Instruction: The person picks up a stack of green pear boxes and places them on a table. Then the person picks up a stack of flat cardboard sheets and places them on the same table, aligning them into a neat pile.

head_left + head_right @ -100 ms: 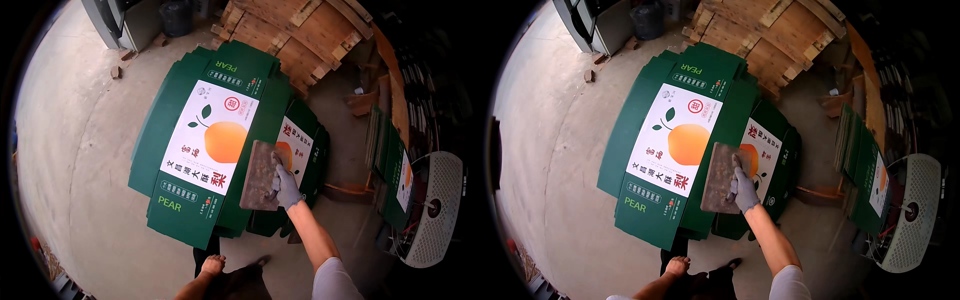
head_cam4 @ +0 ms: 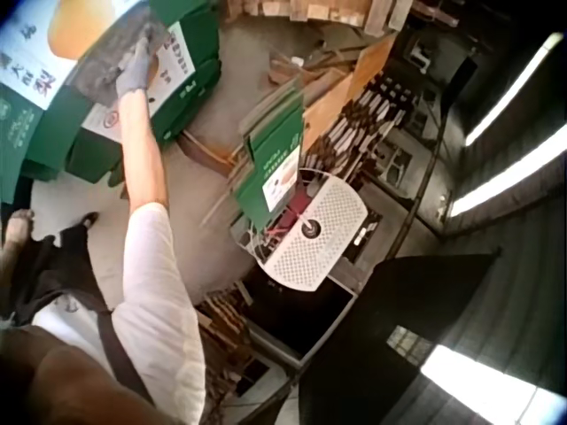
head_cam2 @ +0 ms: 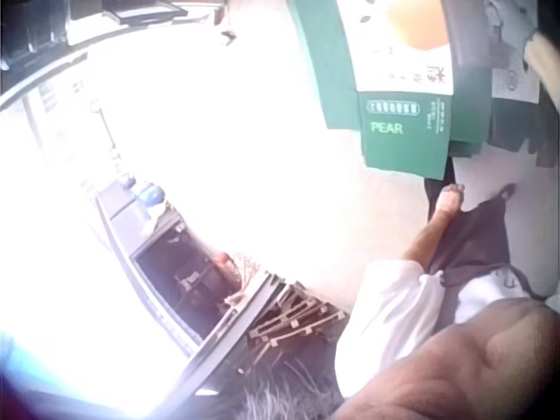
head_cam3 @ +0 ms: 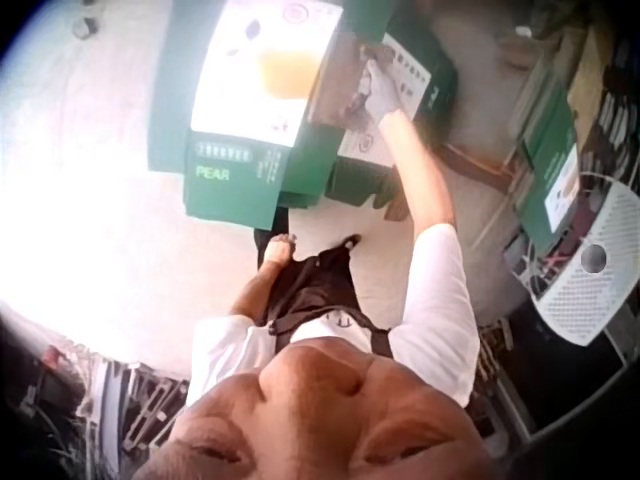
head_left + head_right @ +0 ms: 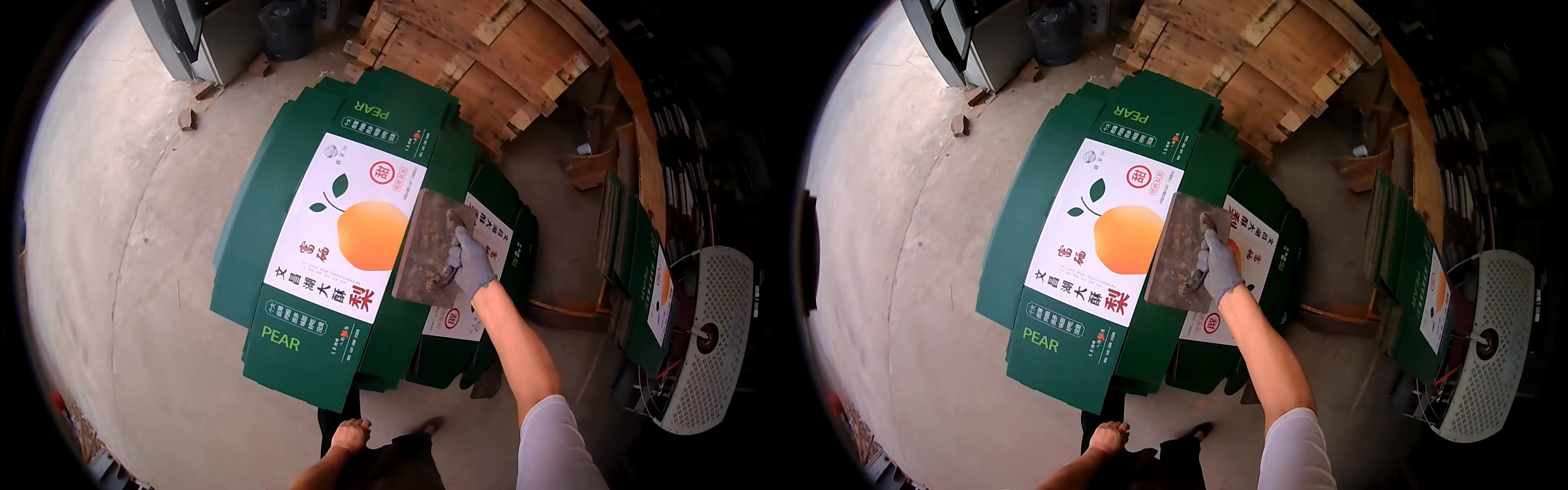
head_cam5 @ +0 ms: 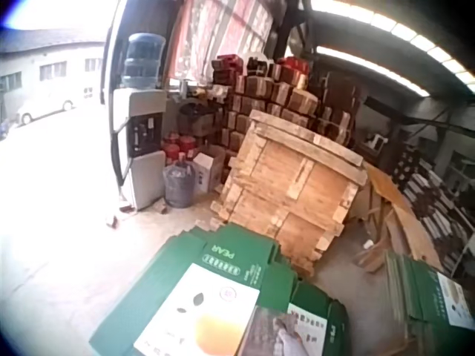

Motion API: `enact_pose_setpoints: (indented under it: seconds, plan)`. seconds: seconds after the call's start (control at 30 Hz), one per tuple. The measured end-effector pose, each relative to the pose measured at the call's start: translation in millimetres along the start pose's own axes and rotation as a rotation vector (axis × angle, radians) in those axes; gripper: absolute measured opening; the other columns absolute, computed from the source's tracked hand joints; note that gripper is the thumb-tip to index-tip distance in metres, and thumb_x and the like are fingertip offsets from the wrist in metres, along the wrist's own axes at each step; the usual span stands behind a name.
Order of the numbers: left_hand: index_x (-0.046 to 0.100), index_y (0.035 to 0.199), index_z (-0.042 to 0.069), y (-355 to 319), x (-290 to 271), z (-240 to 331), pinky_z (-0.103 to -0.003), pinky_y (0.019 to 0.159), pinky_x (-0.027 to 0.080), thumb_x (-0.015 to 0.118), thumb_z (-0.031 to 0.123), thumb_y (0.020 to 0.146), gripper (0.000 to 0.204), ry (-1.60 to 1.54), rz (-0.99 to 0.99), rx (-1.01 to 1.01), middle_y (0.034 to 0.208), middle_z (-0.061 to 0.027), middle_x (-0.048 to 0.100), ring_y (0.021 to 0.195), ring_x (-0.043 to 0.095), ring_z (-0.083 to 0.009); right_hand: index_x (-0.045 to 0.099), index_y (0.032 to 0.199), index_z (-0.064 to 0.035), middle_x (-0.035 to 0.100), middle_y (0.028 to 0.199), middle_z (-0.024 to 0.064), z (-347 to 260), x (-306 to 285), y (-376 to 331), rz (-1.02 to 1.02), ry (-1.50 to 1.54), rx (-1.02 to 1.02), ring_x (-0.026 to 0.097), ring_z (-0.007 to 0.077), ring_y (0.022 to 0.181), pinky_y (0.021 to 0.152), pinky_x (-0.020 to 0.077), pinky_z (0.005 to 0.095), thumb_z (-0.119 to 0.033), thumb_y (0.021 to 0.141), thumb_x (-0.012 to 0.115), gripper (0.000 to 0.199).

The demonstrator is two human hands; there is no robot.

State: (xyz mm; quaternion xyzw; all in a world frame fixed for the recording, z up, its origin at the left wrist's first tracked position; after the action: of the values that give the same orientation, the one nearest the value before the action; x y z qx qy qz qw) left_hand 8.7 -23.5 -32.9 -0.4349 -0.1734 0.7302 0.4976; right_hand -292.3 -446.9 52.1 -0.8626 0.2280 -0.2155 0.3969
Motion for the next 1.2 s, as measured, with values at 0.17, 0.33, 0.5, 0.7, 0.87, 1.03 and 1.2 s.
enact_pose_setpoints:
  seconds: [0.17,0.33,0.5,0.7,0.87,1.03,1.2]
  plan:
    - [0.064,0.105,0.013,34,-15,0,-0.040,0.091,0.052,0.057,0.028,0.096,0.019,-0.041,0.107,0.046,0.104,-0.0086,0.073,0.101,0.068,-0.0266,0.066,0.109,-0.0270,0.037,0.063,-0.0071,-72,53,95,-0.093,-0.075,-0.104,0.035,0.0118,0.051,0.051,0.0330,0.0325,-0.037,0.105,0.056,0.015]
    - [0.066,0.112,0.013,43,-9,15,-0.041,0.095,0.050,0.059,0.029,0.097,0.023,-0.104,0.029,0.051,0.106,-0.0098,0.072,0.106,0.066,-0.0283,0.062,0.112,-0.0246,0.050,0.071,-0.0035,-61,42,149,-0.049,-0.028,-0.108,0.041,0.0149,0.053,0.060,0.0419,0.0382,-0.029,0.107,0.051,0.012]
    - [0.066,0.110,0.012,35,-12,21,-0.041,0.094,0.051,0.061,0.028,0.095,0.023,-0.073,0.041,0.045,0.106,-0.0104,0.072,0.104,0.067,-0.0287,0.062,0.104,-0.0191,0.046,0.070,-0.0013,-44,68,129,-0.031,0.074,-0.115,0.045,0.0158,0.054,0.056,0.0444,0.0410,-0.027,0.104,0.057,0.009]
    - [0.066,0.108,0.012,49,-10,25,-0.041,0.091,0.052,0.061,0.027,0.093,0.021,0.096,0.043,0.077,0.103,-0.0087,0.071,0.102,0.067,-0.0276,0.059,0.132,-0.0052,0.065,0.107,0.0040,2,-34,37,0.065,-0.063,-0.526,0.063,0.0122,0.090,0.087,0.0543,0.0309,-0.029,0.104,0.061,0.036]
    - [0.067,0.096,0.012,25,20,63,-0.043,0.083,0.054,0.062,0.022,0.092,0.011,0.116,0.093,0.091,0.088,-0.0084,0.070,0.089,0.068,-0.0304,0.063,0.103,-0.0074,0.054,0.077,-0.0031,158,-235,-93,0.408,-0.007,-0.294,0.051,0.0058,0.068,0.062,0.0465,0.0235,-0.029,0.105,0.060,0.022]
    - [0.064,0.095,0.011,35,20,86,-0.045,0.076,0.052,0.068,0.019,0.088,0.012,0.206,0.094,0.174,0.084,-0.0082,0.067,0.083,0.065,-0.0320,0.064,0.103,-0.0087,0.060,0.082,0.0005,360,-514,-84,0.677,0.096,-0.065,0.056,0.0103,0.070,0.063,0.0493,0.0278,-0.030,0.102,0.062,0.021]
    - [0.066,0.098,0.012,-74,74,112,-0.044,0.073,0.051,0.075,0.021,0.083,0.019,0.277,-0.082,0.077,0.085,-0.0061,0.068,0.079,0.065,-0.0305,0.063,0.125,0.0004,0.063,0.130,0.0278,498,-739,-116,0.883,-1.085,0.127,0.062,0.0415,0.120,0.102,0.0487,0.0477,-0.038,0.098,0.056,0.048]
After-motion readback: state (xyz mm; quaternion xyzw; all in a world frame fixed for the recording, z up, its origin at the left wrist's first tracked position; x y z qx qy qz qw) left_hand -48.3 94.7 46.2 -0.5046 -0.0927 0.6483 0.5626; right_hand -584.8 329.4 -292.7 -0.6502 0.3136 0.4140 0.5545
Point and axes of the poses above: each hand's wrist, its own y-axis towards the middle knuckle, its own x-axis out of the palm, z = x × y, the point moved 7 cm from there along y, towards the middle knuckle
